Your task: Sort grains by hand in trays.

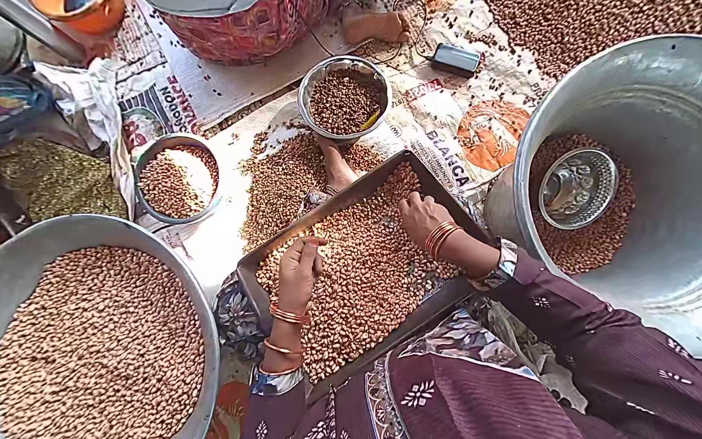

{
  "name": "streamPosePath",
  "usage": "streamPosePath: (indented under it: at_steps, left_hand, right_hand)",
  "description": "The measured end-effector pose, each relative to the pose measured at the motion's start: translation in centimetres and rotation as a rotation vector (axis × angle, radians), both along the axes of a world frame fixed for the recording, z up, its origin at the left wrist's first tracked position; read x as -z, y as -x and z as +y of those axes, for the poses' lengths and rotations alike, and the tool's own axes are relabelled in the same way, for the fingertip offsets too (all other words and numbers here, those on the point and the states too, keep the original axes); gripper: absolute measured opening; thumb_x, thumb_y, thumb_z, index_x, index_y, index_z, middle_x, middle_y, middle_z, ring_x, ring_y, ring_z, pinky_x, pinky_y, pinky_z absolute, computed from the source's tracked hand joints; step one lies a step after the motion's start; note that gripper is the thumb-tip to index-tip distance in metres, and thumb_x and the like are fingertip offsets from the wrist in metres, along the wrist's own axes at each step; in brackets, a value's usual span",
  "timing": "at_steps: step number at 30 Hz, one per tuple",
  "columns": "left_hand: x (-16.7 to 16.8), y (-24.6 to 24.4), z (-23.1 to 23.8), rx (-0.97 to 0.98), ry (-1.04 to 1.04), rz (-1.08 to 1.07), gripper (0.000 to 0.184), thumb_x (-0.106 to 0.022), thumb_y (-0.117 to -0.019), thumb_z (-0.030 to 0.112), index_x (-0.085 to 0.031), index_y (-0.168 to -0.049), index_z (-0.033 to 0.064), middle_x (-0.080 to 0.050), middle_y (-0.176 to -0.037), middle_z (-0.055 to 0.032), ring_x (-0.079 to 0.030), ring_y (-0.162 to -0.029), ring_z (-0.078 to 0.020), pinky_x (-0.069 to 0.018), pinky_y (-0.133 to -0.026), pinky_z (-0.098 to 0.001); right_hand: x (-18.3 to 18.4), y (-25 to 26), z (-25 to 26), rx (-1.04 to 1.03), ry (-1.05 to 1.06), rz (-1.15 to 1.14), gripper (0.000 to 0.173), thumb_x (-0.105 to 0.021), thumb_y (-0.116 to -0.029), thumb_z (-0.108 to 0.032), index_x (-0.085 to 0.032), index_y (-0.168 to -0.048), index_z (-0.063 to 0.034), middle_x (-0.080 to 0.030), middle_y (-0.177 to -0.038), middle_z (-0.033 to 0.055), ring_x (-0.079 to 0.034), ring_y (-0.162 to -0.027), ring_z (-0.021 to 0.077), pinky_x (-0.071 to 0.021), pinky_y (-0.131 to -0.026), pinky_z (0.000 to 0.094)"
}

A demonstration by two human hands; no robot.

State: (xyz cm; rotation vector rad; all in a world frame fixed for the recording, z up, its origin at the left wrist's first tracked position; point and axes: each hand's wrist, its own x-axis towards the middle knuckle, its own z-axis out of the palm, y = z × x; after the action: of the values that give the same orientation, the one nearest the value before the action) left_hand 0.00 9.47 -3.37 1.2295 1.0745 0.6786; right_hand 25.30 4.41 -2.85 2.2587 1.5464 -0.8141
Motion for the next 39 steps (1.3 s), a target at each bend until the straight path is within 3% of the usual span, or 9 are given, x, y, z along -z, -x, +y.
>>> streamPosePath:
  at_steps: [4,7,11,17,20,23,27,33,39]
  left_hand:
    - [0.5,-0.6,-0.1,0.07,-0.035,0.056,0.025,-0.044,-0.1076,0.009,-0.069,-0.105,0.0036,-0.049,-0.056,0.0108,-0.041,-0.045,0.0029,-0.0344,-0.045,-0.0125]
    - [0.2,-0.7,-0.3,0.132,-0.095,0.157,0.023,-0.047,-0.1077,0.01,-0.069,-0.105,0.0047,-0.048,-0.055,0.0109,-0.042,-0.046,0.0031,-0.0365,-0.047,-0.0125]
    - [0.5,-0.3,-0.9,0.273,-0.192,0.34,0.021,-0.053,-0.1067,0.017,-0.071,-0.105,0.0075,-0.051,-0.058,0.0101,-0.044,-0.048,0.0029,-0.0383,-0.049,-0.0141]
    - [0.7,-1.2,-2.4,0.561,-0.331,0.529,0.025,-0.056,-0.106,0.029,-0.073,-0.114,0.012,-0.06,-0.065,0.0015,-0.053,-0.053,-0.0067,-0.0471,-0.057,-0.0274]
    - [0.8,-2.4,-3.1,0.669,-0.43,0.586,0.027,-0.056,-0.1059,0.028,-0.072,-0.117,0.0095,-0.07,-0.078,-0.0116,-0.066,-0.068,-0.0257,-0.0542,-0.068,-0.0475]
    - [0.8,-3.9,-3.4,0.789,-0.494,0.67,0.029,-0.054,-0.1067,0.025,-0.07,-0.122,0.007,-0.072,-0.083,-0.0182,-0.071,-0.076,-0.0377,-0.0553,-0.072,-0.0575]
    - [0.7,-4.5,-3.2,0.779,-0.547,0.714,0.025,-0.056,-0.1059,0.023,-0.07,-0.119,0.0071,-0.07,-0.08,-0.0171,-0.07,-0.072,-0.0371,-0.0547,-0.066,-0.0573]
    - [0.7,-3.0,-3.7,0.755,-0.564,0.617,0.022,-0.059,-0.1037,0.024,-0.072,-0.111,0.0085,-0.065,-0.07,-0.0107,-0.064,-0.06,-0.0283,-0.0525,-0.059,-0.0496]
    - [0.8,0.2,-4.4,0.615,-0.596,0.612,0.026,-0.056,-0.1038,0.027,-0.074,-0.111,0.0095,-0.067,-0.071,-0.0088,-0.064,-0.058,-0.0241,-0.0527,-0.057,-0.0451]
  right_hand:
    - [-0.1,0.2,-2.7,-0.258,-0.228,0.579,0.023,-0.056,-0.1054,-0.017,-0.064,-0.123,-0.0038,-0.065,-0.116,0.0166,-0.069,-0.093,0.0307,-0.0572,-0.083,0.0494]
    - [-0.8,-1.2,-4.1,-0.183,-0.46,0.275,0.021,-0.06,-0.1021,-0.011,-0.068,-0.12,-0.0045,-0.066,-0.112,0.0199,-0.069,-0.086,0.0381,-0.0579,-0.071,0.0532]
    - [-1.2,-1.6,-5.0,0.051,-0.024,-0.026,0.03,-0.057,-0.1038,-0.014,-0.06,-0.127,0.0041,-0.062,-0.12,0.0289,-0.068,-0.094,0.0478,-0.0557,-0.074,0.0597]
    - [0.0,-0.7,-7.4,-0.202,-0.174,0.644,0.023,-0.055,-0.106,-0.021,-0.065,-0.116,-0.0035,-0.069,-0.099,0.0138,-0.069,-0.086,0.0277,-0.0557,-0.079,0.0489]
    - [-1.5,-1.4,-8.0,-0.082,-0.266,0.268,0.021,-0.057,-0.1047,-0.018,-0.065,-0.119,-0.0042,-0.068,-0.104,0.0181,-0.07,-0.078,0.0354,-0.0571,-0.066,0.0531]
    - [-2.3,-1.3,-8.0,0.09,0.025,-0.034,0.033,-0.058,-0.1057,-0.024,-0.062,-0.125,0.002,-0.066,-0.112,0.0255,-0.069,-0.092,0.0453,-0.0556,-0.073,0.0586]
    - [-0.7,0.9,-8.5,-0.027,0.223,0.096,0.038,-0.054,-0.1066,-0.027,-0.062,-0.124,0.0051,-0.066,-0.115,0.0262,-0.068,-0.103,0.0435,-0.0549,-0.082,0.0572]
    - [-0.1,3.2,-9.2,-0.264,-0.209,0.912,0.029,-0.051,-0.1068,-0.019,-0.064,-0.124,0.0005,-0.071,-0.108,0.0168,-0.071,-0.094,0.0275,-0.0557,-0.087,0.0463]
    - [2.1,2.8,-8.5,-0.257,-0.511,0.618,0.012,-0.066,-0.097,-0.01,-0.075,-0.101,-0.0053,-0.071,-0.095,0.0133,-0.071,-0.082,0.0277,-0.0581,-0.071,0.0447]
